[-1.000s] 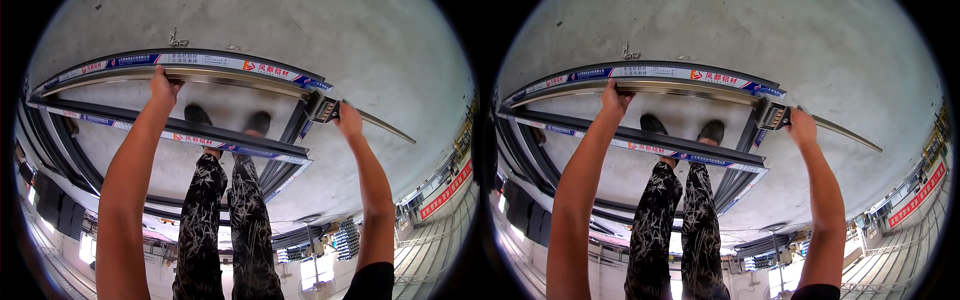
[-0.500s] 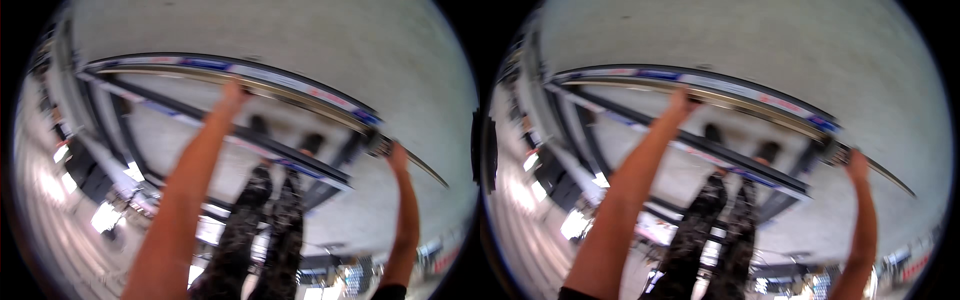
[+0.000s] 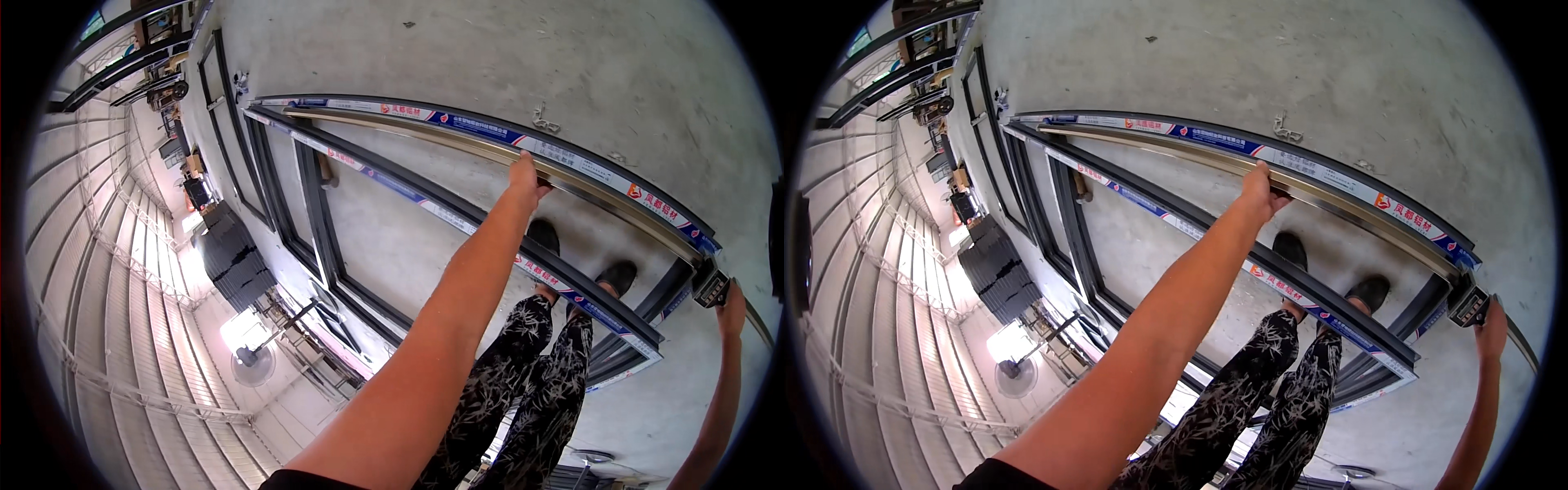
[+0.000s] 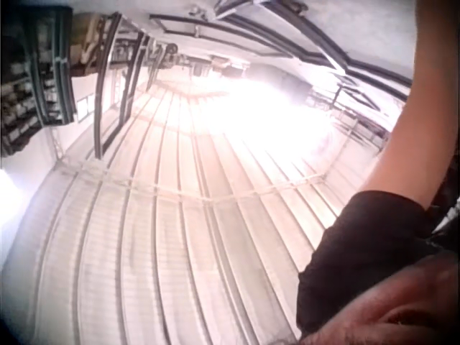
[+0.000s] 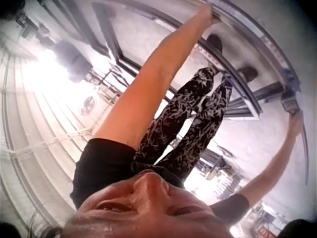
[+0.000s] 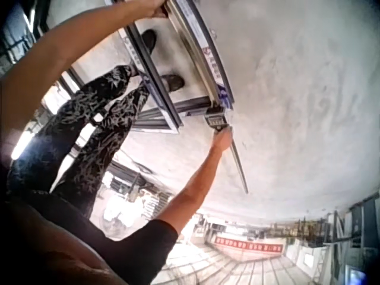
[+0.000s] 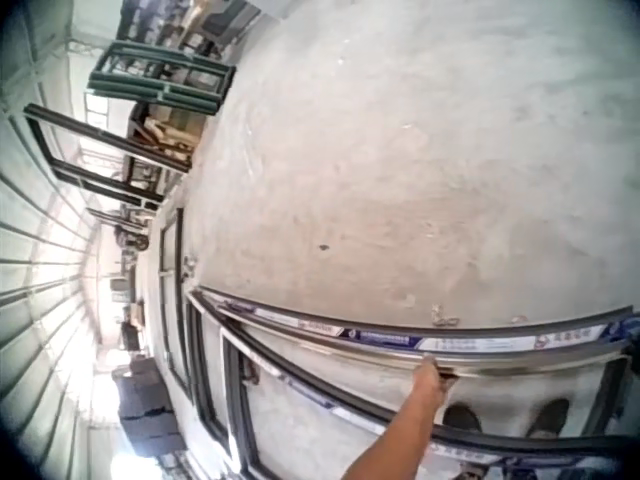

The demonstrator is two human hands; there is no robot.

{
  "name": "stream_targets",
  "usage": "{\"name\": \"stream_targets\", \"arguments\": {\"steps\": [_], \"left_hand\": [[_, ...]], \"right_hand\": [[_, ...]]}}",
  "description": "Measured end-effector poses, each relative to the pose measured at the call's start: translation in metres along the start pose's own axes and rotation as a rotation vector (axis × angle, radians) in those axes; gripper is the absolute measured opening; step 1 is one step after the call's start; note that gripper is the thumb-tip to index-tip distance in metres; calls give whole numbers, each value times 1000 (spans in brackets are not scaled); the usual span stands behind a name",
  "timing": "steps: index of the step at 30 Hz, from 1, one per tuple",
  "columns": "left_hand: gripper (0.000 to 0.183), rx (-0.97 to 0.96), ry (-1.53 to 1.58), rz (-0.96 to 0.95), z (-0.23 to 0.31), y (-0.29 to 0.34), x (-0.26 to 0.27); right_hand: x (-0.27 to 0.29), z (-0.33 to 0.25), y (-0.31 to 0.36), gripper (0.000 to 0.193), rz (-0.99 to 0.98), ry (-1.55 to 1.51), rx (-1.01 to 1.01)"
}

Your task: The person measures a metal rail against a frame using a digital measuring tool, walks across the floor to a cutting station, operates a touch-screen interface, and places the rail into a circular saw machine.

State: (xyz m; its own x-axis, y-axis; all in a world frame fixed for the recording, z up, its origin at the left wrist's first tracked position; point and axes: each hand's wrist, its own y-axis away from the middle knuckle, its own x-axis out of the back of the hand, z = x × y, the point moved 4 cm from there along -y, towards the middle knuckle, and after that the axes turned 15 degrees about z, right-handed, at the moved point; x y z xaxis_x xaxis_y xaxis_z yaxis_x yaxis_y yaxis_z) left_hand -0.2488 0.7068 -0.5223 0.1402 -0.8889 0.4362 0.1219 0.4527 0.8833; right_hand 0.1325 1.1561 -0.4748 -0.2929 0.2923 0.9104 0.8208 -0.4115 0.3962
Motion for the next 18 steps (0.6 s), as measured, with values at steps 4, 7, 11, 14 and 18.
{"name": "stream_targets", "arguments": {"steps": [4,7,11,14,18], "left_hand": [[49,-99,-36,-50,-5,-28,15],[49,62,96,-198,4,8,-4],[39,40,64,-27,14,7,8],[34,59,34,-3,7,2,1],[36,77,35,7,5,9,0]], "right_hand": [[10,-57,-15,34,-113,63,-65],[55,-64,-29,22,-6,172,49],[75,-97,-34,38,-130,153,-18],[91,-87,-28,46,-86,127,-18],[103,-90,-20,57,-56,103,-40]]}}
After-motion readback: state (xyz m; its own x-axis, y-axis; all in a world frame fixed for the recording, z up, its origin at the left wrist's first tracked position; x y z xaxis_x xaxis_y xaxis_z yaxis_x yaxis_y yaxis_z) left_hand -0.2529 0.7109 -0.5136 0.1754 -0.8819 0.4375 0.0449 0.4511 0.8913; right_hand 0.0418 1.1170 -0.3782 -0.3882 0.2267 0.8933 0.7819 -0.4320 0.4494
